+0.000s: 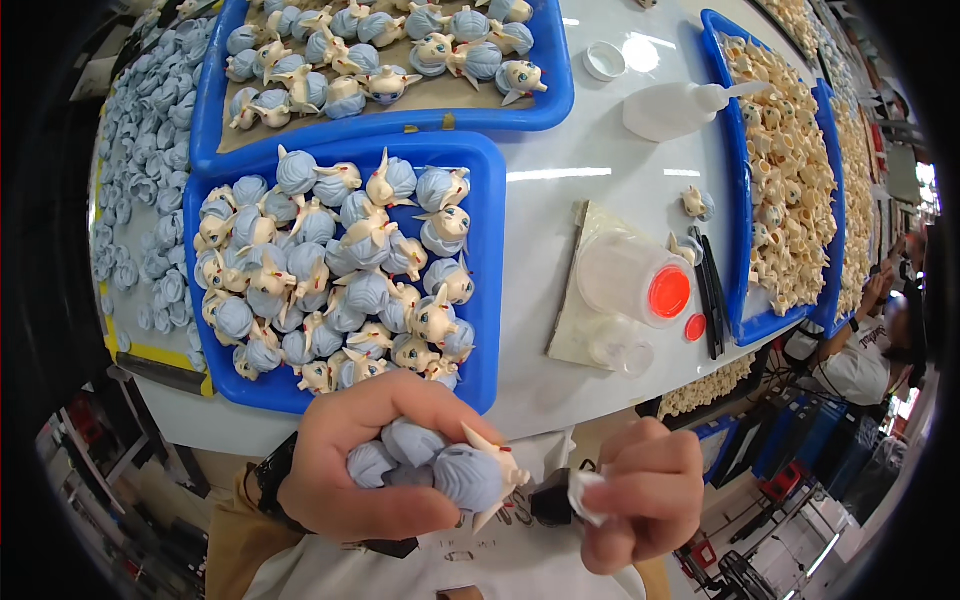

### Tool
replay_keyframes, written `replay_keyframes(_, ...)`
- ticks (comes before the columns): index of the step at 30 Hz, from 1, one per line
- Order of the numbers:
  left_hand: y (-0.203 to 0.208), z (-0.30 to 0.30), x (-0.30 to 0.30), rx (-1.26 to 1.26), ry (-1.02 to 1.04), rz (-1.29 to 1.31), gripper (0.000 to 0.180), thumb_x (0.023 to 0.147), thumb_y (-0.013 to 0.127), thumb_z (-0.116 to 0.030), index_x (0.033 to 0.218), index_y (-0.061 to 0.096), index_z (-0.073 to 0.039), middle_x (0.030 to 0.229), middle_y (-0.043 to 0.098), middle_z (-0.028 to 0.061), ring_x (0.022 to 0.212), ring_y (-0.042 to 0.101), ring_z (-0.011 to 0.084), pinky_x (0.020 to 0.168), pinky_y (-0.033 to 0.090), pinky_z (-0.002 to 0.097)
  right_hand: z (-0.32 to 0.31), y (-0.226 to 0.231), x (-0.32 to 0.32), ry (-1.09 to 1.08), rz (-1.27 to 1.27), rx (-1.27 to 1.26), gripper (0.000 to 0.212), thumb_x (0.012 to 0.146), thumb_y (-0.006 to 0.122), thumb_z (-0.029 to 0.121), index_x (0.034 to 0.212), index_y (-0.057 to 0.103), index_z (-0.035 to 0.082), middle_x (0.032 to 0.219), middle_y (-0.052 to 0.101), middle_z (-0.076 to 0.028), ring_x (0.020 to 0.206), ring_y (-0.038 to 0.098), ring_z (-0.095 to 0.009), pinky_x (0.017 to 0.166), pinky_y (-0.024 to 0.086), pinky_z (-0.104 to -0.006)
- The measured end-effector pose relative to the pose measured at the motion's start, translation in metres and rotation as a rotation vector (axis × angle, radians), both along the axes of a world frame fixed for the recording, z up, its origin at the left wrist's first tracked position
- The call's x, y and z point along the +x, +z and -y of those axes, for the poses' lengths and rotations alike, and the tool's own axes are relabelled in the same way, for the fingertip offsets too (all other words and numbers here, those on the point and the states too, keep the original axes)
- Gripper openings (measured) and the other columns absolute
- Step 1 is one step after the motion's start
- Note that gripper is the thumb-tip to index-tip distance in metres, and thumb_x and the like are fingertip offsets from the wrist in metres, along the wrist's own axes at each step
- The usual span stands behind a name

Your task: The person assembles small figurines by applying glue to the base of a white body and attaching a blue head. They handle the parts one at a time, wipe the assembled figures with a cloth, and place them into blue trays. The process is repeated continuously throughout the clip.

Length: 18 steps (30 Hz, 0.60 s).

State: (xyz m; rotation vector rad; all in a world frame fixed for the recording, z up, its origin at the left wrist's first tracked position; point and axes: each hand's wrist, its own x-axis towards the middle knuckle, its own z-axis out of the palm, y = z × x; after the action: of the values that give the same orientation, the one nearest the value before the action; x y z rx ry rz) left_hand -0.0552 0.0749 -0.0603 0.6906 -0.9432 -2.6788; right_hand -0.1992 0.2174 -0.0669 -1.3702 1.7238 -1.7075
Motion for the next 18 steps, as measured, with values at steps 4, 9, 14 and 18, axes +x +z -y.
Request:
replay_keyframes(4,-0.009,0.003,0.007,-0.006,-0.114,-0.106,0.038,0.075,0.066,-0.006,0.104,0.045,0.005,0.106,0.055,0.018,0.094,0.054,0.0162,0.08,0.043,0.0283,0.01,0.004,0.01,0.068,0.263,-0.117,0.011,0.069,0.053,0.002,0.077,0.045,0.002,0.071,0.046,-0.009,0.051,0.044,-0.015,0.04,0.034,-0.0226)
replay_keyframes(9,-0.009,0.006,0.004,-0.12,-0.147,-0.14,0.038,0.074,0.066,-0.004,0.105,0.046,0.005,0.105,0.055,0.0178,0.093,0.055,0.0167,0.079,0.044,0.0288,0.024,-0.001,0.015,0.076,-0.088,-0.084,0.019,0.057,0.058,0.001,0.074,0.062,0.006,0.068,0.047,-0.007,0.046,0.041,-0.013,0.04,0.031,-0.0237)
replay_keyframes(14,0.003,0.002,0.003,-0.126,0.017,-0.075,0.038,0.069,0.071,-0.015,0.09,0.05,0.008,0.08,0.058,0.0205,0.068,0.058,0.0199,0.059,0.047,0.027,0.018,-0.003,0.003,0.047,-0.226,0.116,0.028,0.055,0.049,-0.006,0.079,0.06,0.002,0.07,0.046,-0.009,0.047,0.041,-0.013,0.04,0.029,-0.0231)
replay_keyframes(18,0.005,0.009,-0.004,-0.001,-0.095,-0.028,0.04,0.07,0.07,-0.015,0.094,0.049,0.01,0.084,0.058,0.0229,0.068,0.058,0.0211,0.058,0.047,0.028,0.011,-0.006,0.001,0.075,0.032,-0.024,0.023,0.065,0.045,-0.006,0.085,0.055,-0.002,0.073,0.045,-0.013,0.049,0.043,-0.013,0.04,0.034,-0.0231)
